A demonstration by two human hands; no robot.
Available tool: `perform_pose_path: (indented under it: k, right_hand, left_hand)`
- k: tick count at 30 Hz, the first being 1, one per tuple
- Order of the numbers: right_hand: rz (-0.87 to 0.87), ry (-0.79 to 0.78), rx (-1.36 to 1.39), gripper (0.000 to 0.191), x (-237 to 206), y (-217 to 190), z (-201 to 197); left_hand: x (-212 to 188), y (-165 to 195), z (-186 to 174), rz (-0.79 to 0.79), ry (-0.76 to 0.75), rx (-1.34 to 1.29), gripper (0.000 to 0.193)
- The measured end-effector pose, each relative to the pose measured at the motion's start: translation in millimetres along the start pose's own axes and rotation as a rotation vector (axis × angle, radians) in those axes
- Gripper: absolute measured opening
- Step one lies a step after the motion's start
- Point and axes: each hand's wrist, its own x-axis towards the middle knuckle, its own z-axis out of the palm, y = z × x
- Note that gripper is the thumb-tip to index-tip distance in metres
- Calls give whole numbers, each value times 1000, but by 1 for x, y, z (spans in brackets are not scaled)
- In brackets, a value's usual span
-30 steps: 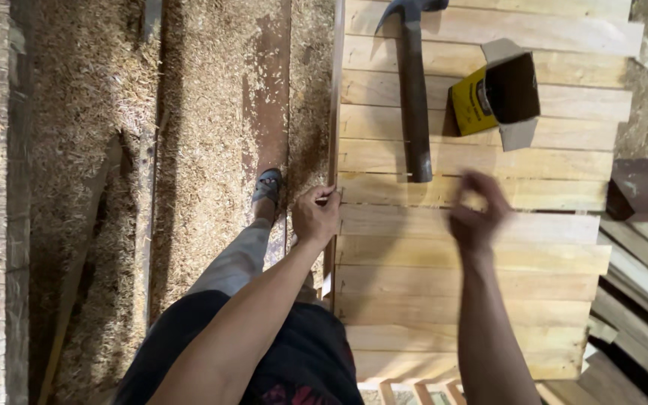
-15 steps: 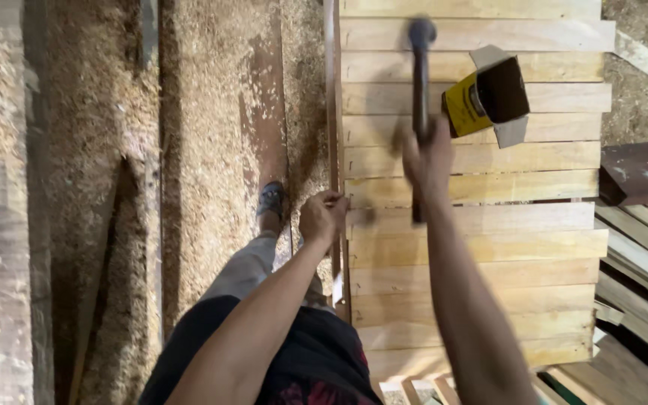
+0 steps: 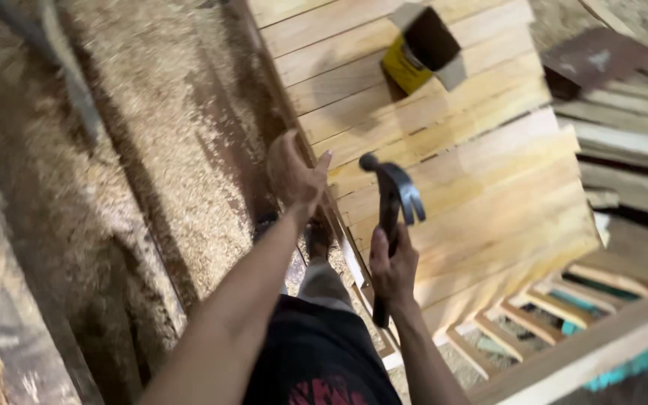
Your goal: The person hammers nails into a wooden pallet using a claw hammer. They repeatedly pick up nails from a box and drive them into the slats, securing the pallet structure.
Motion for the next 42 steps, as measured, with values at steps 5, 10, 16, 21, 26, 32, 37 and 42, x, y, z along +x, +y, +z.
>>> perform_pose_path:
  k: [5,10,16,21,26,32,37,42]
  right_hand:
    - [101,92,50,21,-38,4,17]
    - [173,148,-38,26,-51,21,32]
    - [296,159,-45,26,-55,39,44]
    - [220,183,-38,30,-62,48,49]
    - [305,131,-62,28,-77,45,53]
    - [260,294,-30,27,-71,23,74]
    - [390,426,-51,34,-73,1,105]
    - [403,467,19,49,-79,-1,145]
  left_hand:
    - [67,24,20,569,-660,339,69]
    - [85,46,66,930,-952,659,81]
    - [80,38,84,971,-1115,887,70]
    - [81,33,92,1024,-1078,759,66]
    - [71,46,74,941,-1121,909,59]
    - [84,68,69,1244,-1145,942,61]
    - [96,66,69,1419,-1134,800,55]
    - [101,78,60,1301,-1283,838,62]
